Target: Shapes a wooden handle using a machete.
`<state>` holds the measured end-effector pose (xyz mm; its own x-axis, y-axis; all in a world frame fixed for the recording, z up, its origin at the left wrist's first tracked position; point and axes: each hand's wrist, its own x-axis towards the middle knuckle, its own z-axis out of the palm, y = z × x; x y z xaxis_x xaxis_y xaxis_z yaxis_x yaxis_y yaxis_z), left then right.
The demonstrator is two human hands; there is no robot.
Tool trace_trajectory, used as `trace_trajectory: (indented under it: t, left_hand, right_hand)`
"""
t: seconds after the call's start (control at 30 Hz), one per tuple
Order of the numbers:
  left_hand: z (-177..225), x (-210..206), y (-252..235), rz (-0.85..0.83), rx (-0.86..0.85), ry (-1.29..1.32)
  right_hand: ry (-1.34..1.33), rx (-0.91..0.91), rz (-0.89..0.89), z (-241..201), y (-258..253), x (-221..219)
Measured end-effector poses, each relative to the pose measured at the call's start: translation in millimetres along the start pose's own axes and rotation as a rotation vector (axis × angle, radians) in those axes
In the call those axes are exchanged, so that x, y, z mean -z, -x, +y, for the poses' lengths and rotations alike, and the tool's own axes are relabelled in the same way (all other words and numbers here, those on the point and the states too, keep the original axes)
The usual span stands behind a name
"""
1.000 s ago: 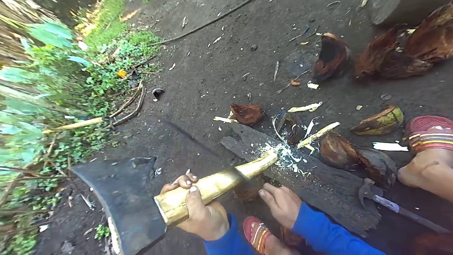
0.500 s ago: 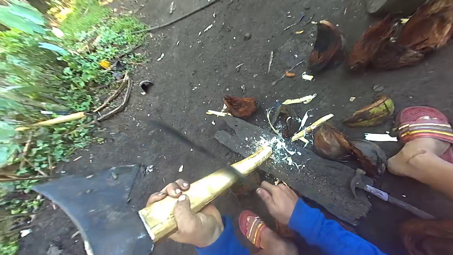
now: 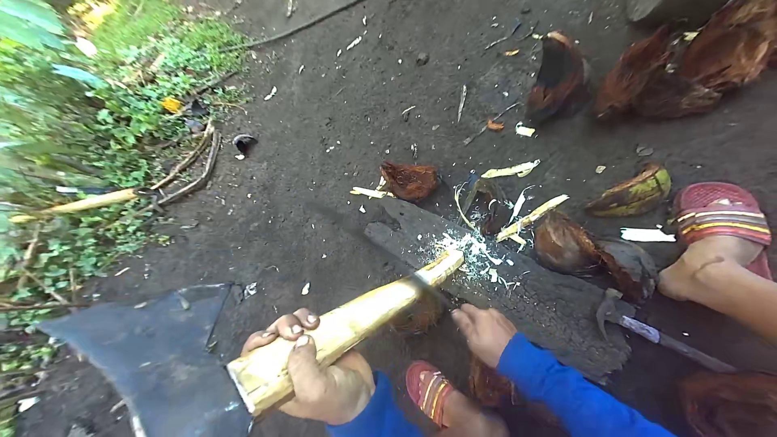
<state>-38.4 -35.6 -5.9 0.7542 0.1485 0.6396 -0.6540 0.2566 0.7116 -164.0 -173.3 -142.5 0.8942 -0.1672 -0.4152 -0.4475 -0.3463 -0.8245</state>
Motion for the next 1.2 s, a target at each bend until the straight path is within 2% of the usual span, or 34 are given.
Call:
trace_trajectory:
  t: [0.1,0.2,0.27,0.3,0.33,0.37,0.47,0.53,0.6,0.63,0.7,0.77,0.8,0.93,1.03,1.1,1.2]
  left_hand:
    - [-5.6,4.2,-4.7,-0.014,-0.001,0.02]
    - [-5.7,0.3,-4.4,-0.002,-0.013,0.02]
    - [-3.5,-3.3,-1.5,0.006,-0.02,0.015]
    - [-1.6,-5.3,0.4,0.014,-0.015,-0.003]
    - [0.3,-6.9,2.1,0.025,-0.013,-0.026]
    - [1.5,-6.4,3.0,0.031,-0.013,-0.038]
    - [-3.4,4.6,-2.7,-0.005,-0.014,0.013]
    - [-7.7,6.9,-4.6,0.008,-0.008,0.017]
    - [-6.5,7.7,-4.3,0.024,-0.005,0.0]
    - [-7.2,5.6,-5.0,0.024,-0.012,0.006]
    - [-6.6,0.6,-3.2,0.024,-0.018,0.011]
    - [-3.2,-4.7,0.3,0.043,-0.007,-0.004]
    - [-0.7,-4.9,2.3,0.049,0.001,-0.016]
    - [-6.2,5.2,-3.9,0.019,-0.002,0.023]
    - [-8.4,6.0,-5.1,0.043,-0.001,0.0]
    - [-8.4,0.8,-7.4,0.059,-0.012,-0.018]
    - [-5.6,-0.8,-5.7,0.091,0.01,-0.051]
  right_hand:
    - [0.017,-0.103,-0.041,10.1,-9.3,1.8]
    - [0.044,-0.112,-0.085,-18.5,5.3,13.6]
    - [0.003,0.046,-0.064,-47.1,24.5,13.5]
    - [0.015,0.168,0.008,-54.9,31.9,7.5]
    - [0.059,0.269,0.12,-53.9,33.0,-0.9]
    - [0.078,0.271,0.148,-46.0,29.3,-3.2]
    - [0.026,-0.06,-0.037,5.7,-6.2,1.7]
    - [0.051,-0.147,-0.065,15.5,-17.3,4.4]
    - [0.104,-0.179,-0.095,1.5,-8.9,7.9]
    - [0.101,-0.158,-0.098,-10.6,-3.5,11.2]
    - [0.062,-0.001,-0.059,-37.8,14.9,10.8]
    - [0.079,0.237,0.109,-49.0,26.7,0.5]
    - [0.094,0.265,0.146,-42.9,25.7,-2.7]
    - [0.047,-0.139,-0.026,22.0,-17.1,2.9]
    - [0.108,-0.213,-0.062,16.0,-12.7,6.2]
    - [0.096,-0.151,-0.07,-7.3,-1.7,11.1]
    - [0.101,0.145,0.025,-35.8,21.9,2.0]
